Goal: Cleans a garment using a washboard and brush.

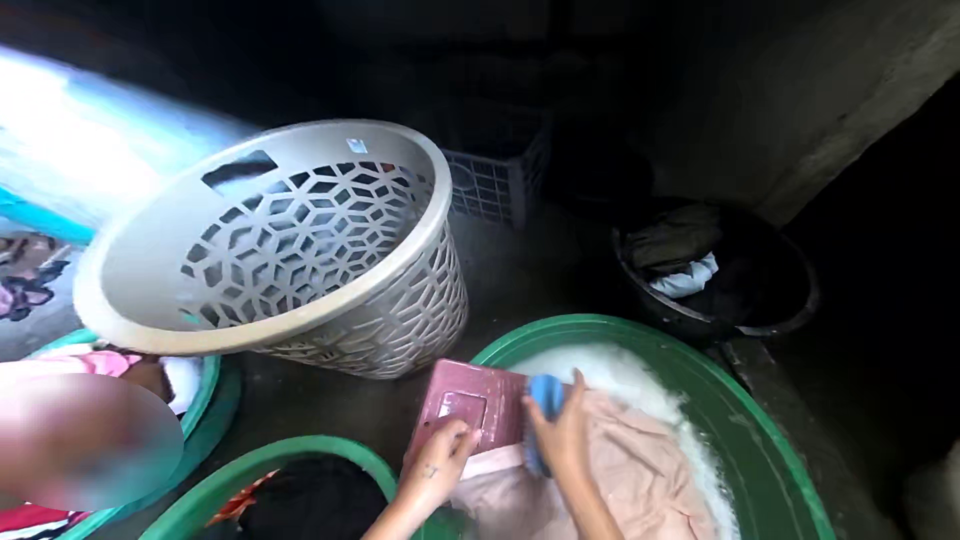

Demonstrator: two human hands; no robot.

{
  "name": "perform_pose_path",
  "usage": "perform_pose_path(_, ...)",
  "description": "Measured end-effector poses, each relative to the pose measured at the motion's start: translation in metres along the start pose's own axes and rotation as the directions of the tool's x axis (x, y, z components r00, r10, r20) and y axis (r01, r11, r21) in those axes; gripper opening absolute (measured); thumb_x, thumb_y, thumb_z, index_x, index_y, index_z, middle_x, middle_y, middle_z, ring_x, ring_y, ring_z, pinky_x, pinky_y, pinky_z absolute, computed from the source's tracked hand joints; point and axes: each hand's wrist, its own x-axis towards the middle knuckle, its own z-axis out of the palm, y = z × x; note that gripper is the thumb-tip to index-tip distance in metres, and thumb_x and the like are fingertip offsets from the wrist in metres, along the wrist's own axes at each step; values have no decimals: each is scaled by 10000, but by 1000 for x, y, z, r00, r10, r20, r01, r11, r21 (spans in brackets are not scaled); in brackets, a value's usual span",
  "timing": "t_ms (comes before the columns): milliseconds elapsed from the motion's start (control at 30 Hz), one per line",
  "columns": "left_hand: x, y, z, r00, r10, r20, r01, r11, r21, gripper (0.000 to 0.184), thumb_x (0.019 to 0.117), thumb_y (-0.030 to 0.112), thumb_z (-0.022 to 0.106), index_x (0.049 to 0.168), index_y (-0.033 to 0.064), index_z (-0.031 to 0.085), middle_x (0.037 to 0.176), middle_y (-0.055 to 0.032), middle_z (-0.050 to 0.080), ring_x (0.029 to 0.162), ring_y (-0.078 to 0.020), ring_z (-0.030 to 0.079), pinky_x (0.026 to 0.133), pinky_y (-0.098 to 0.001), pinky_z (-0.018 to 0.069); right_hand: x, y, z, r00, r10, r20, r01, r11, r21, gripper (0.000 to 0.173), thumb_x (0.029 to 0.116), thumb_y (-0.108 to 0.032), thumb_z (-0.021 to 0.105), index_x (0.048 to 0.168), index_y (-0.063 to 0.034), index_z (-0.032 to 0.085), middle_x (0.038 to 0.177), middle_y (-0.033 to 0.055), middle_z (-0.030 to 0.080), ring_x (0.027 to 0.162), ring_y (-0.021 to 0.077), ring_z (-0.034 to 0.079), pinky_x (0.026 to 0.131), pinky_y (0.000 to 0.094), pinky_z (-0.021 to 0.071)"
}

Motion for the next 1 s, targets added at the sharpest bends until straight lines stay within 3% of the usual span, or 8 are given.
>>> perform_pose_path(133, -7, -6, 6, 976, -176, -126, 111, 906, -409, 318, 1078, 155, 426, 1149, -83, 624, 1069, -181, 661, 991, -219, 643, 910, -417, 527, -37, -23, 44, 982, -128, 139, 126, 992, 27, 628, 904, -403, 745, 1310, 46, 576, 916, 165, 738, 836, 303, 738, 771, 509, 602)
perform_pose_path(267, -31, 13, -4, 861, -493, -121, 220, 578, -786, 279, 1109, 220, 393, 1139, 3, 565, 788, -52, 627, 659, -132, 634, 627, -336, 575, -34, 34, 25, 963, 61, 261, 7, 967, -255, 656, 928, -438, 697, 1404, -10, 553, 1008, 193, 745, 946, 356, 735, 860, 558, 576)
perform_pose_path(433, -34, 6, -41, 872, -426, -239, 74, 599, -798, 251, 1117, 219, 350, 955, 118, 513, 511, 109, 424, 404, -8, 425, 436, -186, 446, 36, 149, -97, 970, 228, -89, -240, 819, -521, 671, 953, -475, 675, 1415, -11, 523, 1068, 258, 725, 1012, 447, 711, 881, 622, 542)
perform_pose_path(533, -19, 10, -12, 868, -369, -332, 28, 705, -709, 290, 1109, 191, 364, 902, 90, 540, 565, 83, 445, 466, -30, 453, 489, -202, 452, 19, 107, -70, 961, 251, -113, -274, 914, -298, 665, 959, -422, 695, 1396, 48, 521, 1093, 272, 705, 1026, 433, 698, 915, 606, 538)
perform_pose_path(633, -6, 19, 2, 895, -322, -308, 31, 736, -677, 283, 1102, 193, 374, 975, 41, 575, 647, 40, 525, 554, -63, 541, 560, -255, 514, -51, 7, 25, 981, 103, 164, -103, 995, -6, 683, 940, -393, 724, 1424, 39, 511, 1051, 219, 730, 973, 357, 723, 885, 549, 577)
perform_pose_path(700, -11, 12, -9, 867, -383, -319, 27, 675, -737, 261, 1109, 201, 368, 1021, 41, 554, 655, 47, 511, 538, -58, 531, 548, -250, 522, -68, -3, 57, 961, 42, 274, -38, 999, -20, 680, 930, -451, 712, 1398, 13, 546, 1012, 190, 745, 935, 336, 739, 844, 540, 586)
perform_pose_path(900, -27, -4, -41, 795, -450, -407, -110, 552, -826, 251, 1122, 218, 340, 952, 144, 510, 526, 137, 432, 410, 6, 450, 442, -175, 474, 5, 160, -89, 935, 327, -135, -354, 870, -343, 685, 956, -480, 668, 1438, -17, 517, 1115, 244, 718, 1039, 415, 708, 910, 605, 544)
perform_pose_path(1000, -17, -6, -17, 800, -436, -411, -63, 620, -782, 263, 1109, 206, 384, 928, 112, 549, 578, 120, 446, 459, 2, 457, 489, -174, 472, -5, 116, -70, 940, 324, -105, -338, 927, -162, 687, 953, -416, 705, 1436, 29, 503, 1170, 261, 690, 1085, 407, 684, 961, 588, 530)
